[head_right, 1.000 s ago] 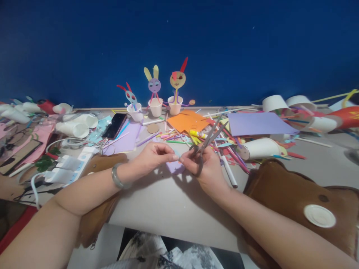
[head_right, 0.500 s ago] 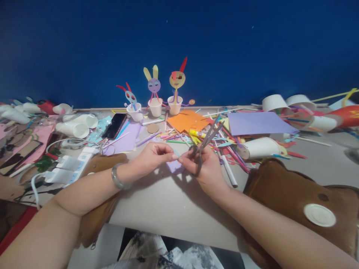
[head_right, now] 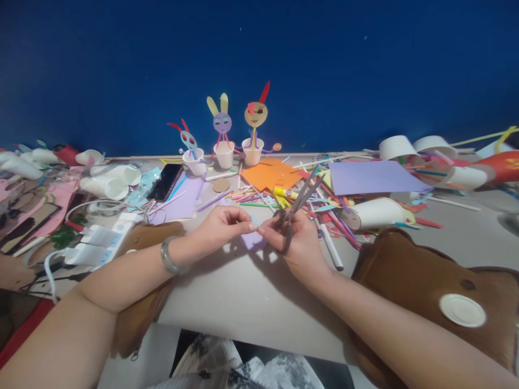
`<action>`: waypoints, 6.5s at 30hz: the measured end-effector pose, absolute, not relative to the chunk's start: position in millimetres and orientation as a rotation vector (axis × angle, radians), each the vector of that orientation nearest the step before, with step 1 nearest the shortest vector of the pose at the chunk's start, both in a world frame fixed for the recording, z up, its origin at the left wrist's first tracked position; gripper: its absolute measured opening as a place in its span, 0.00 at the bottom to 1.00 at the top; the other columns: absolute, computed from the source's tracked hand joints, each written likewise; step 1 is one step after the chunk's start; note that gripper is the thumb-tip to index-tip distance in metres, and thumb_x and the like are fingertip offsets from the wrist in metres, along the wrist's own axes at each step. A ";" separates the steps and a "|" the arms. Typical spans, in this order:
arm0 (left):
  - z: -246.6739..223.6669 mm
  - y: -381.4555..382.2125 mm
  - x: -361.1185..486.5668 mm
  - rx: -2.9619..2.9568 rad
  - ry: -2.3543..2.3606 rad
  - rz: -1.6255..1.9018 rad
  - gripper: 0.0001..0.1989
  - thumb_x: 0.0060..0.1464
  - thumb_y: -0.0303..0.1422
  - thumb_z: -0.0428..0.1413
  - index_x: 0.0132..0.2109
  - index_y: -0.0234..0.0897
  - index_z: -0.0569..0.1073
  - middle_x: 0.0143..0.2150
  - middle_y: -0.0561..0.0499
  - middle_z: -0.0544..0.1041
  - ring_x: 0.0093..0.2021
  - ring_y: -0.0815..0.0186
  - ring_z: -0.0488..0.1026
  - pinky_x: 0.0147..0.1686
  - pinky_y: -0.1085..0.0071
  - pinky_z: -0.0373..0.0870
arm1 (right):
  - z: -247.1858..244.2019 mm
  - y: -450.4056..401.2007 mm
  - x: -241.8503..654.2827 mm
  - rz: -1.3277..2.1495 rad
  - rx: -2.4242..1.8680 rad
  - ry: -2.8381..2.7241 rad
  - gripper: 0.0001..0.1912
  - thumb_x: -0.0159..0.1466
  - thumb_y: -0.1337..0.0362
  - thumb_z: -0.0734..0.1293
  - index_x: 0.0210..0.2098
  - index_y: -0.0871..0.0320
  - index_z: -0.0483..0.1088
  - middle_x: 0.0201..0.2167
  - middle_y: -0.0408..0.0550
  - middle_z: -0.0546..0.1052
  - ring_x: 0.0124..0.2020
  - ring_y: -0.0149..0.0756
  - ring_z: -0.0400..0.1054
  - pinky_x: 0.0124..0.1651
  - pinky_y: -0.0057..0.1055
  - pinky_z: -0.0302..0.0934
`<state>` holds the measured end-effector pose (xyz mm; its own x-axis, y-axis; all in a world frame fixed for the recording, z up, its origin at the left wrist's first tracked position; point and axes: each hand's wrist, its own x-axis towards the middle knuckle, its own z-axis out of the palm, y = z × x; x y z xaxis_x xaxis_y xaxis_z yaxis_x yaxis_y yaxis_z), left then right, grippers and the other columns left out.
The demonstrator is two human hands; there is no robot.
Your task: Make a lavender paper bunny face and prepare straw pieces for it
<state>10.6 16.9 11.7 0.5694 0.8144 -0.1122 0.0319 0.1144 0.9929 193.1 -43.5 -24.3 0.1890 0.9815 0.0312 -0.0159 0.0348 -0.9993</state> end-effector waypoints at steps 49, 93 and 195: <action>10.1 29.2 6.3 1.239 0.746 1.008 0.14 0.47 0.38 0.67 0.27 0.35 0.71 0.26 0.54 0.75 0.27 0.74 0.68 0.30 0.74 0.65 | -4.7 -38.2 192.2 1.109 -1.406 -1.609 0.25 0.52 0.47 0.77 0.23 0.53 0.60 0.19 0.37 0.66 0.21 0.29 0.57 0.23 0.27 0.52; 5.7 32.8 5.4 1.229 0.713 1.020 0.13 0.47 0.35 0.67 0.29 0.34 0.72 0.27 0.54 0.74 0.28 0.75 0.68 0.31 0.75 0.67 | -10.2 -42.4 190.1 1.450 -1.366 -1.497 0.29 0.54 0.39 0.73 0.27 0.53 0.58 0.20 0.39 0.68 0.23 0.30 0.60 0.27 0.30 0.51; -33.6 42.5 17.1 1.521 0.807 0.617 0.17 0.45 0.35 0.68 0.35 0.34 0.69 0.25 0.54 0.75 0.25 0.72 0.73 0.25 0.77 0.65 | -30.7 -19.3 199.1 0.950 -1.456 -1.606 0.14 0.59 0.52 0.69 0.29 0.57 0.75 0.25 0.48 0.78 0.25 0.37 0.68 0.28 0.32 0.60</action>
<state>17.1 42.5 -33.6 0.6128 0.7868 -0.0741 0.1340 -0.0110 0.9909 199.1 -19.3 -30.7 -0.0660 0.9965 0.0513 0.4348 0.0750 -0.8974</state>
